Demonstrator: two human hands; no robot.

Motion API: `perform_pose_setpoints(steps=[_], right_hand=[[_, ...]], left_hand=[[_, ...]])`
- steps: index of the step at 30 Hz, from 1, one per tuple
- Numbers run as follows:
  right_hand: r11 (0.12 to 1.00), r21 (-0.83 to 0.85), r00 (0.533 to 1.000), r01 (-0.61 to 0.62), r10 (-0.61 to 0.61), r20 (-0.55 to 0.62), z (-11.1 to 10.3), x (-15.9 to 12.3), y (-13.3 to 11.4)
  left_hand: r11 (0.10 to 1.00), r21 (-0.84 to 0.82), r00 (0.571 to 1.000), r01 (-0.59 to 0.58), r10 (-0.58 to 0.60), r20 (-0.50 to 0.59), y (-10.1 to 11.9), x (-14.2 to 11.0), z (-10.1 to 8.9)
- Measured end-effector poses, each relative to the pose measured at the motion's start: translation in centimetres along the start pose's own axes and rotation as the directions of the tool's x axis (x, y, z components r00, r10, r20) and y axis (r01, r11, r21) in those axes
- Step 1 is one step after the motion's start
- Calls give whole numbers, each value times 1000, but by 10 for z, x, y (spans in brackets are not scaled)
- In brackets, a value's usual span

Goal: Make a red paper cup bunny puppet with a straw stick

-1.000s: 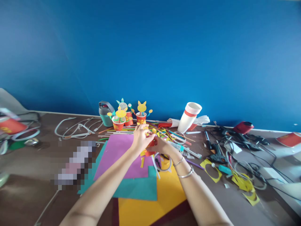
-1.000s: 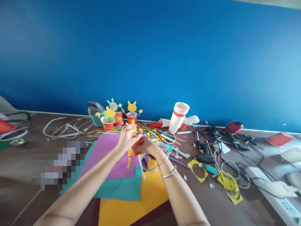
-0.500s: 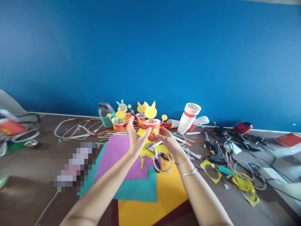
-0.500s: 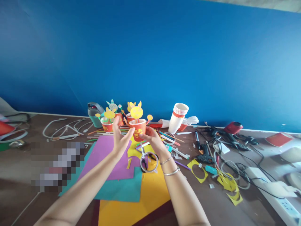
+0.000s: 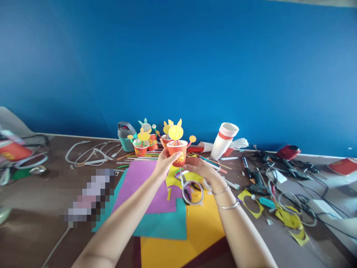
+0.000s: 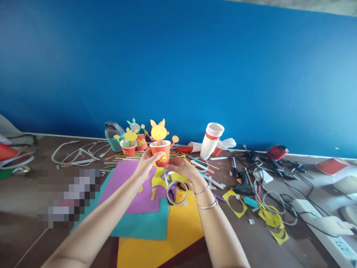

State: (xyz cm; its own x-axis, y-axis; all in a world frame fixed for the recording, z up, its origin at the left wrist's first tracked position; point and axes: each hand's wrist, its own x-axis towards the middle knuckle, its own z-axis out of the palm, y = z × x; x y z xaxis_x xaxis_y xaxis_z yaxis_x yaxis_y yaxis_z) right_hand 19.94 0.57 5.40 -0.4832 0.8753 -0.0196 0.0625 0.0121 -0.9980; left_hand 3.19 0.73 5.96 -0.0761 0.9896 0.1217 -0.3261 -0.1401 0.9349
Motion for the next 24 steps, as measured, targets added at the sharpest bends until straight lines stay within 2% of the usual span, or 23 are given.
perform_pose_setpoints(steps=[2,3,5,8,11,13,17,24], right_hand=[[1000,-14,999,-24,24,32,-1,0,0],[1000,3,1000,-6,6,-13,-1,0,0],[994,72,979,87,-73,-190,0,0,-2],[958,150,887,244,-158,-434,0,0,-6],[928,168,807,333,-189,-559,0,0,-9],[921,175,761,349,-170,-626,1,0,-11],[934,156,693,321,-119,-712,2,-1,-14],[936,132,698,327,-145,-701,-3,-4,-16]], left_hand=[[1000,0,1000,8,-8,2,0,1,0],[1000,-3,1000,13,-13,9,0,1,0],[1000,-4,999,31,-31,43,1,1,0],[997,3,989,80,-80,121,3,-2,0],[991,2,970,137,-134,204,2,-5,0],[989,-1,956,148,-143,255,0,-6,0],[988,-11,946,153,-143,292,-2,-6,0],[983,-39,940,182,-162,299,0,-7,1]])
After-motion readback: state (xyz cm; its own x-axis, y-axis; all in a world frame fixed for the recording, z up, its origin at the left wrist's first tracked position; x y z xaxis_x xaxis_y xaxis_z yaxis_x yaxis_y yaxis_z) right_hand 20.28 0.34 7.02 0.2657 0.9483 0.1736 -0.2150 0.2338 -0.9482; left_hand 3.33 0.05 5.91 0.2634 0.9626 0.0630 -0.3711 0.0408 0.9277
